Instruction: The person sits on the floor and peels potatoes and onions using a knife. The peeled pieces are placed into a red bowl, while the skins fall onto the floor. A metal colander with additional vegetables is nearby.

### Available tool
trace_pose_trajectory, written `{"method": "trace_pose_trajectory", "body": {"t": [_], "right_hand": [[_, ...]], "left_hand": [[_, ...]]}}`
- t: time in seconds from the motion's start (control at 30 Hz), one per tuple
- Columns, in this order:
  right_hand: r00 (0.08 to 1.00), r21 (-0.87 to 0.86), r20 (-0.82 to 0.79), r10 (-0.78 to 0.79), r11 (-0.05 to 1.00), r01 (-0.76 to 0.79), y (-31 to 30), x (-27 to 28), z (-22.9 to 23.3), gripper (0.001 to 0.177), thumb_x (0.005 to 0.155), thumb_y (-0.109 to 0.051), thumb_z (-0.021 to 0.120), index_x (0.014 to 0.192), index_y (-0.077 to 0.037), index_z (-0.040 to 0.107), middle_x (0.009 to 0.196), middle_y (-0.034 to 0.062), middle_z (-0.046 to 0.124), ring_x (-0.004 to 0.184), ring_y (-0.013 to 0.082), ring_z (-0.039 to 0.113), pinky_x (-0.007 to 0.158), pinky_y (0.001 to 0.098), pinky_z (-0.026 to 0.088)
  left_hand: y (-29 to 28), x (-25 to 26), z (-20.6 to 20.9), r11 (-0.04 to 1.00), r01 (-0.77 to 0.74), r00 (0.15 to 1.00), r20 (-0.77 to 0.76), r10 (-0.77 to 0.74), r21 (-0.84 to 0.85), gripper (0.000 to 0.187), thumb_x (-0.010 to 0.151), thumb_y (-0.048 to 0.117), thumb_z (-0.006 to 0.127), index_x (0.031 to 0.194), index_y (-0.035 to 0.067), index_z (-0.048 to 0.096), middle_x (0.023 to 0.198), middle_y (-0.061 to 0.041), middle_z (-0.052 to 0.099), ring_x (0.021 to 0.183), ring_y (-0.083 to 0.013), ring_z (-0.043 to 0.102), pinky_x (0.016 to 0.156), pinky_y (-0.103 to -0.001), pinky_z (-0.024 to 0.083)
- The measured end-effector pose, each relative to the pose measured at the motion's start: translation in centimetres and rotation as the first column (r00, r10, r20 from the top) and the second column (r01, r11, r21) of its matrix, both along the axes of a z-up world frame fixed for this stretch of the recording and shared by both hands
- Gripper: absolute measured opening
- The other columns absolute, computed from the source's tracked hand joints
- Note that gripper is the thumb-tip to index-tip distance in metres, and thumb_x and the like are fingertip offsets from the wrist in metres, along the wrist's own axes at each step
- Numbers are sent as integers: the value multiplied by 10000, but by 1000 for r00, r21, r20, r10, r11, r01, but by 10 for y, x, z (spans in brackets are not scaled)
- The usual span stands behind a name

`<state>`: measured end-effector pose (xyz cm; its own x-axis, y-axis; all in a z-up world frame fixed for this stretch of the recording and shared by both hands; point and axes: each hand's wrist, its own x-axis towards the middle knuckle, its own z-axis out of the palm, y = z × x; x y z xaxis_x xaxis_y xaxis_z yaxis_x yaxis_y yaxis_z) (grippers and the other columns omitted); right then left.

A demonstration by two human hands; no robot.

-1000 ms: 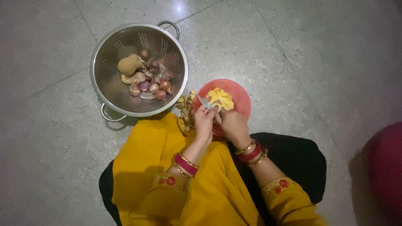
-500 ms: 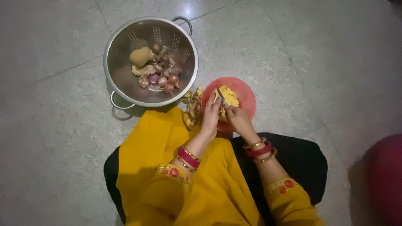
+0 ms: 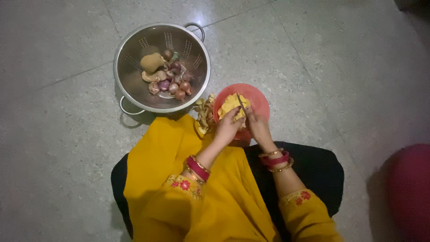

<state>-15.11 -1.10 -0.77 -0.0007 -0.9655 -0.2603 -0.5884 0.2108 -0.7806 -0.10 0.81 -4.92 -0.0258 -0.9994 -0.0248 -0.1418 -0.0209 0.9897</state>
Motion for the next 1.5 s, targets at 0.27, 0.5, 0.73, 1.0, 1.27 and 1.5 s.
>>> {"method": "trace_pose_trajectory", "body": {"t": [0.27, 0.5, 0.73, 1.0, 1.27, 1.5], "right_hand": [[940, -83, -337, 48, 993, -80, 26, 25, 96, 536, 939, -424, 606, 1315, -48, 538, 881, 207, 727, 819, 422, 700, 685, 517, 527], [936, -146, -327, 126, 972, -182, 27, 22, 112, 460, 1011, -379, 547, 1412, -158, 592, 1180, 204, 686, 1046, 385, 674, 856, 467, 529], [993, -165, -109, 43, 984, -61, 17, -1, 73, 400, 1024, -243, 558, 1369, -42, 591, 1294, 215, 660, 1201, 355, 647, 972, 402, 517], [975, -412, -185, 124, 891, -192, 20, -5, 70, 494, 878, 82, 547, 1338, -68, 651, 1251, 205, 648, 1139, 357, 627, 966, 381, 512], [928, -162, 327, 181, 978, -133, 26, 39, 99, 342, 966, 27, 469, 1158, -79, 733, 1209, 9, 600, 1002, 146, 612, 812, 274, 538], [799, 168, 601, -19, 980, -103, 26, 107, 85, 526, 1122, -387, 389, 1053, -49, 785, 764, -25, 576, 627, 65, 435, 560, 228, 348]], "left_hand": [[-8, 61, 84, 978, 145, 721, 693, -3, -147, 561, 928, 284, 651, 1432, 84, 505, 1365, -208, 625, 1274, -378, 561, 1113, -579, 266], [-1, 77, 111, 983, 176, 725, 681, -100, -42, 418, 975, 234, 583, 1361, 76, 594, 1222, -158, 697, 1193, -345, 627, 1083, -546, 405], [-8, 33, 39, 836, 348, 414, 870, 268, -424, 258, 847, 192, 571, 1055, 91, 685, 1205, -184, 702, 1175, -335, 654, 972, -457, 514], [-14, 34, 25, 840, 536, 481, 848, -222, -84, 273, 921, 125, 568, 1138, 162, 729, 1023, -110, 728, 1005, -309, 704, 874, -486, 546], [-63, 166, 144, 999, 24, 482, 876, 25, -41, 269, 904, 138, 654, 1162, 71, 685, 1204, -165, 630, 1135, -332, 593, 925, -476, 528], [-95, 260, 101, 878, -314, 485, 734, 475, -361, 485, 833, 62, 686, 1311, 19, 617, 1389, -233, 518, 1285, -413, 490, 982, -575, 450]]}}
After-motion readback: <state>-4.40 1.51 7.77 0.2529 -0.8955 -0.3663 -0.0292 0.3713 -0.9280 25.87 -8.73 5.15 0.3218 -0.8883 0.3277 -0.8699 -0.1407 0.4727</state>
